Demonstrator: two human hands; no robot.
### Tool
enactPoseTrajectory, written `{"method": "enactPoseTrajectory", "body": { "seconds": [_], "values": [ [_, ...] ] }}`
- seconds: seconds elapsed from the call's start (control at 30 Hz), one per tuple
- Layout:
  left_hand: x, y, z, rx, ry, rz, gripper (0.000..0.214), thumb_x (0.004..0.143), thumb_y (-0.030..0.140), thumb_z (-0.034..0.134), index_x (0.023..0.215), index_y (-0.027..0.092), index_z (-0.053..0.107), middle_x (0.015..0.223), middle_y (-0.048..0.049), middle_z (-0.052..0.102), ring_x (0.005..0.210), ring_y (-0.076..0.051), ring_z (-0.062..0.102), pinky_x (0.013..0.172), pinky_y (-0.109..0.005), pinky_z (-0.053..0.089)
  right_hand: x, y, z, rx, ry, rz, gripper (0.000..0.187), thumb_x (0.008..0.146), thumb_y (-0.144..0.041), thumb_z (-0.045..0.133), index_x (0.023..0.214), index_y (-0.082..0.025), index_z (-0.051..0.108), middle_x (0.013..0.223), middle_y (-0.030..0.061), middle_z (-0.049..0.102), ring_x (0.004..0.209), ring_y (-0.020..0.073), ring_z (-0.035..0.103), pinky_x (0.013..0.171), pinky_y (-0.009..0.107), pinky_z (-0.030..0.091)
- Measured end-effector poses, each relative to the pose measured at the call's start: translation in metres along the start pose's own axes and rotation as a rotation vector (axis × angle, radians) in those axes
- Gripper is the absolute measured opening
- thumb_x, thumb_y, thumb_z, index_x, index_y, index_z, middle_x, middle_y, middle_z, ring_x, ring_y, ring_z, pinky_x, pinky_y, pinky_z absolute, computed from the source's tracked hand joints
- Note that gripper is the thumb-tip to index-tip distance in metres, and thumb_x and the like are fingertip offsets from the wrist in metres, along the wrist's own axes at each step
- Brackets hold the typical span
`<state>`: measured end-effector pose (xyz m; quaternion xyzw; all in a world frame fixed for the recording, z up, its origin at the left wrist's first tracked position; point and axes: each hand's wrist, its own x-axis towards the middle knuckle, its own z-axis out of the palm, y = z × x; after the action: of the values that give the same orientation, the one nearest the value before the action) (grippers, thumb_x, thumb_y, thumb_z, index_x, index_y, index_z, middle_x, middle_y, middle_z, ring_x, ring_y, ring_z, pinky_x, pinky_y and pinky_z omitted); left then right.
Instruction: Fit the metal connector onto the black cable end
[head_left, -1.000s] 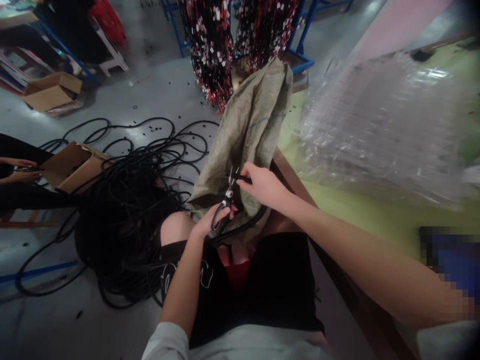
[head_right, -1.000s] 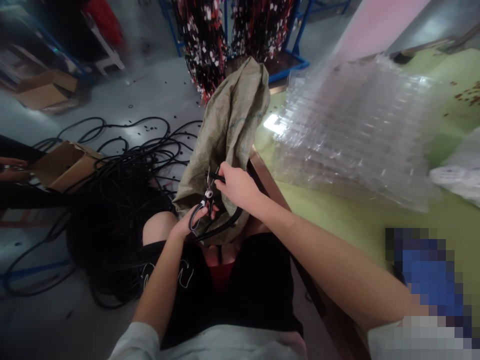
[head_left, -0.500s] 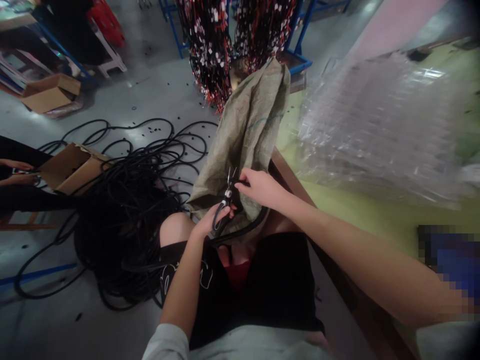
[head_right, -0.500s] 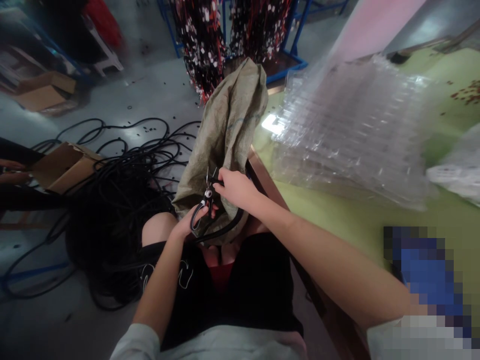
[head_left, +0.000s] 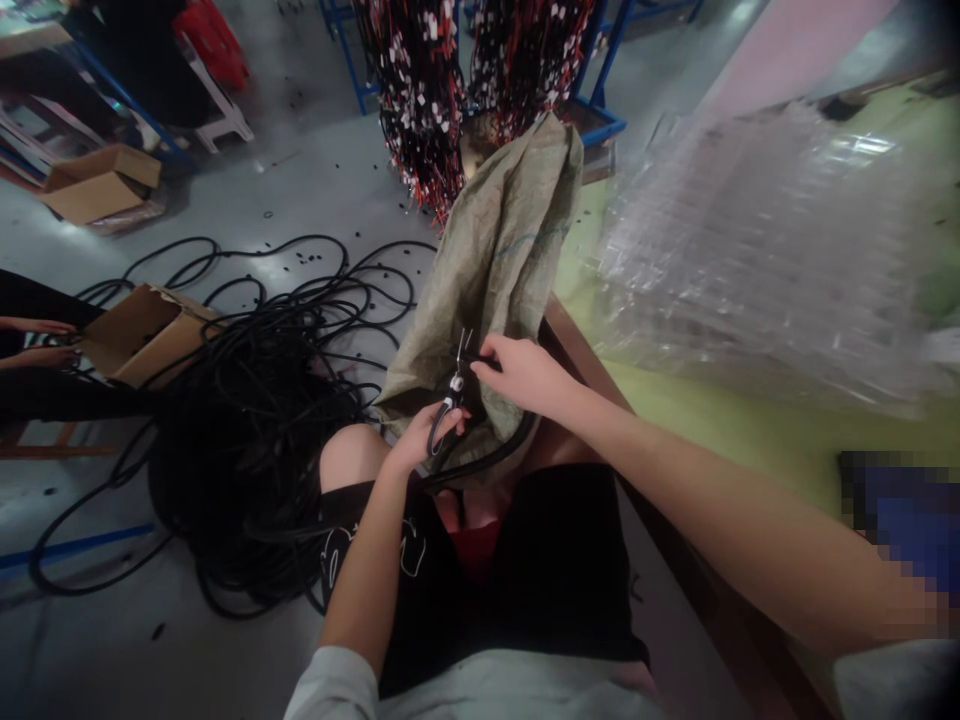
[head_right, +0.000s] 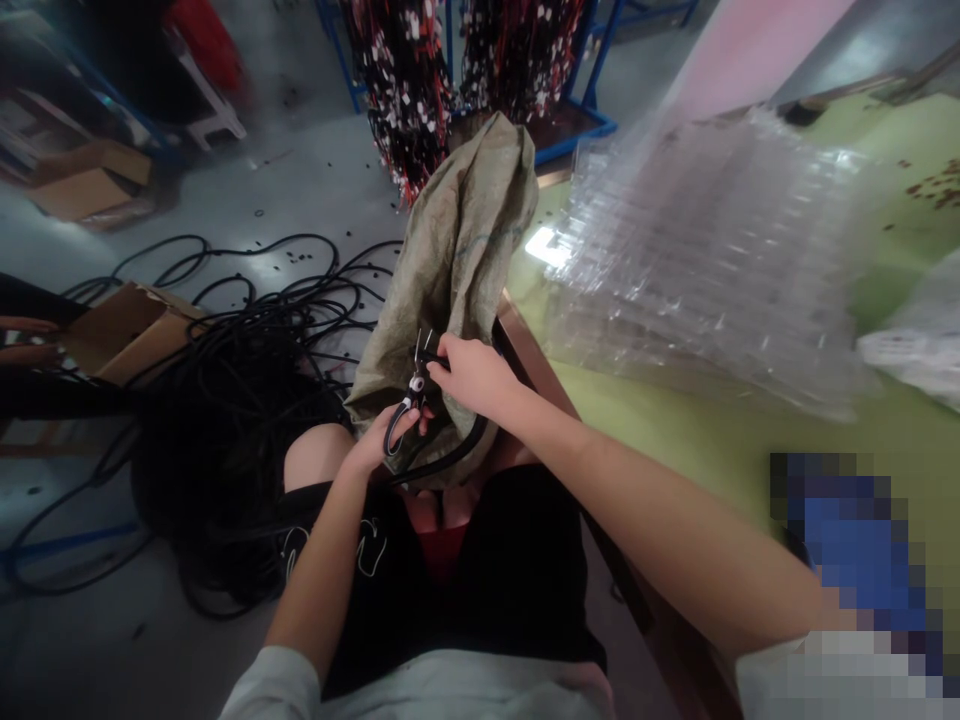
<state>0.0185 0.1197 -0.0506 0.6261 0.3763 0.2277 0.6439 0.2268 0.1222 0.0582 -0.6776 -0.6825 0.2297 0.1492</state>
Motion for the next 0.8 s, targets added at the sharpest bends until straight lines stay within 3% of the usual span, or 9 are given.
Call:
{"method": "enactPoseTrajectory", "body": {
  "seconds": [0.27, 0.4, 0.53, 0.67, 0.8],
  "values": [
    [-0.0025, -0.0027, 0.0002, -0.024, -0.005, 0.079, 0.044, 0.092, 0.054, 0.053, 0.091, 0.012, 0.067, 0.071, -0.0036, 0.061, 0.069, -0.015, 0.056, 0.070, -0.028, 0.043, -0.0031, -0.0043, -0.0022, -0.006, -0.003, -0.007, 0.016, 0.094, -0.036, 0.061, 0.097, -0.021, 0.062, 0.084, 0.0026, 0.068, 0.072, 0.0183, 0.062, 0.061, 0.025, 0.037],
    [-0.0034, -0.0043, 0.0005, -0.031, 0.032, 0.130, 0.045, 0.090, 0.057, 0.056, 0.086, 0.013, 0.065, 0.066, -0.0018, 0.057, 0.064, -0.014, 0.054, 0.065, -0.026, 0.042, -0.0037, -0.0085, -0.0035, -0.024, -0.002, -0.031, 0.022, 0.096, -0.041, 0.058, 0.088, -0.021, 0.063, 0.077, 0.0014, 0.066, 0.068, 0.0178, 0.061, 0.058, 0.026, 0.035],
    [-0.0033, -0.0078, 0.0009, -0.049, 0.055, 0.116, 0.048, 0.087, 0.061, 0.057, 0.082, 0.014, 0.062, 0.062, -0.0002, 0.054, 0.060, -0.012, 0.051, 0.061, -0.026, 0.041, -0.0026, -0.0098, -0.0033, 0.046, 0.012, -0.032, 0.023, 0.096, -0.043, 0.059, 0.094, -0.021, 0.065, 0.080, 0.0014, 0.068, 0.072, 0.0176, 0.062, 0.062, 0.025, 0.037],
    [-0.0033, -0.0087, 0.0007, -0.079, 0.037, 0.103, 0.047, 0.088, 0.059, 0.057, 0.084, 0.013, 0.063, 0.063, -0.0001, 0.053, 0.059, -0.013, 0.052, 0.061, -0.026, 0.041, -0.0004, -0.0093, -0.0046, 0.151, -0.011, -0.025, 0.036, 0.104, -0.042, 0.044, 0.087, -0.020, 0.067, 0.083, 0.0025, 0.069, 0.077, 0.0169, 0.063, 0.065, 0.025, 0.038],
    [-0.0036, -0.0052, -0.0001, -0.084, -0.022, 0.112, 0.049, 0.088, 0.060, 0.055, 0.090, 0.013, 0.065, 0.064, -0.0012, 0.056, 0.062, -0.014, 0.053, 0.064, -0.028, 0.043, 0.0021, -0.0073, -0.0052, 0.213, -0.088, -0.016, 0.047, 0.106, -0.038, 0.036, 0.078, -0.020, 0.068, 0.071, 0.0002, 0.065, 0.068, 0.0150, 0.060, 0.061, 0.025, 0.036]
  ]
}}
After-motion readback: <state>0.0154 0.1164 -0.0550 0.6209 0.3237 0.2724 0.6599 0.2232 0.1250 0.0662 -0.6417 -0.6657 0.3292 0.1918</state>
